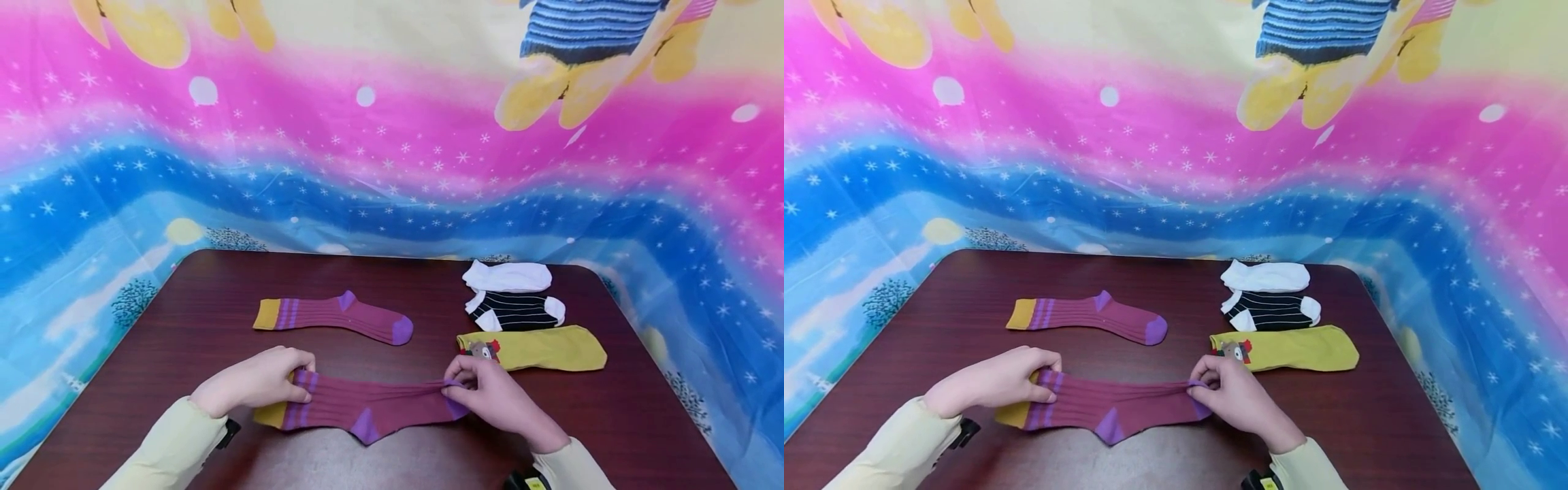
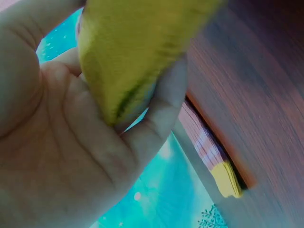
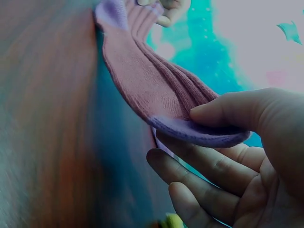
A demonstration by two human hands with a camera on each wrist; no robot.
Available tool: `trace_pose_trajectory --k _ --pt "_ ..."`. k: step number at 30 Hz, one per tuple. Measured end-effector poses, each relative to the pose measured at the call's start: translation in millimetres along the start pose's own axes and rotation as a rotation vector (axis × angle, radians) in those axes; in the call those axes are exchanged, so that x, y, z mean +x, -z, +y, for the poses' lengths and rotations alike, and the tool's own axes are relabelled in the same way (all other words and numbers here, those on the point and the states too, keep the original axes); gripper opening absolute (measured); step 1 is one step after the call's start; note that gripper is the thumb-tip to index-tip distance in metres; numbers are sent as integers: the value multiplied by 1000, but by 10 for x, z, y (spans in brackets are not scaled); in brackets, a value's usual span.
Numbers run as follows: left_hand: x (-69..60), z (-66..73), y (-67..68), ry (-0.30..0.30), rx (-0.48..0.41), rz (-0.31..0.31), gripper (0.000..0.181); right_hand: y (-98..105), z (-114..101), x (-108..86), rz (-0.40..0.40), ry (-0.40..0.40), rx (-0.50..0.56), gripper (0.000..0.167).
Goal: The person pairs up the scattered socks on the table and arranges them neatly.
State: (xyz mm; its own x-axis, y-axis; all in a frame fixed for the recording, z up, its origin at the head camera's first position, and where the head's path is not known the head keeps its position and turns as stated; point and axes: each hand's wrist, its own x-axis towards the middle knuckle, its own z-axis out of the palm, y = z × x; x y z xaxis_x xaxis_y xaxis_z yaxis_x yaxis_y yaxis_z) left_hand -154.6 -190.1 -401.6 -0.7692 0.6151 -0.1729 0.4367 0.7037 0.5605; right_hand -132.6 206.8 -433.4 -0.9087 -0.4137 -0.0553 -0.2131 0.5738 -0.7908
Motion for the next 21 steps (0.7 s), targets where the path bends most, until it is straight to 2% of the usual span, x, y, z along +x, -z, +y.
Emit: trace_pose_trajectory --k 8,14,21 --pt "121 44 -49 -80 29 58 29 173 51 -42 84 -53 0 9" --pt "201 90 -107 -108 -3 52 28 288 77 -85 143 -70 3 7" --pt "283 130 -203 -141 12 41 29 408 144 -151 186 -93 11 7"
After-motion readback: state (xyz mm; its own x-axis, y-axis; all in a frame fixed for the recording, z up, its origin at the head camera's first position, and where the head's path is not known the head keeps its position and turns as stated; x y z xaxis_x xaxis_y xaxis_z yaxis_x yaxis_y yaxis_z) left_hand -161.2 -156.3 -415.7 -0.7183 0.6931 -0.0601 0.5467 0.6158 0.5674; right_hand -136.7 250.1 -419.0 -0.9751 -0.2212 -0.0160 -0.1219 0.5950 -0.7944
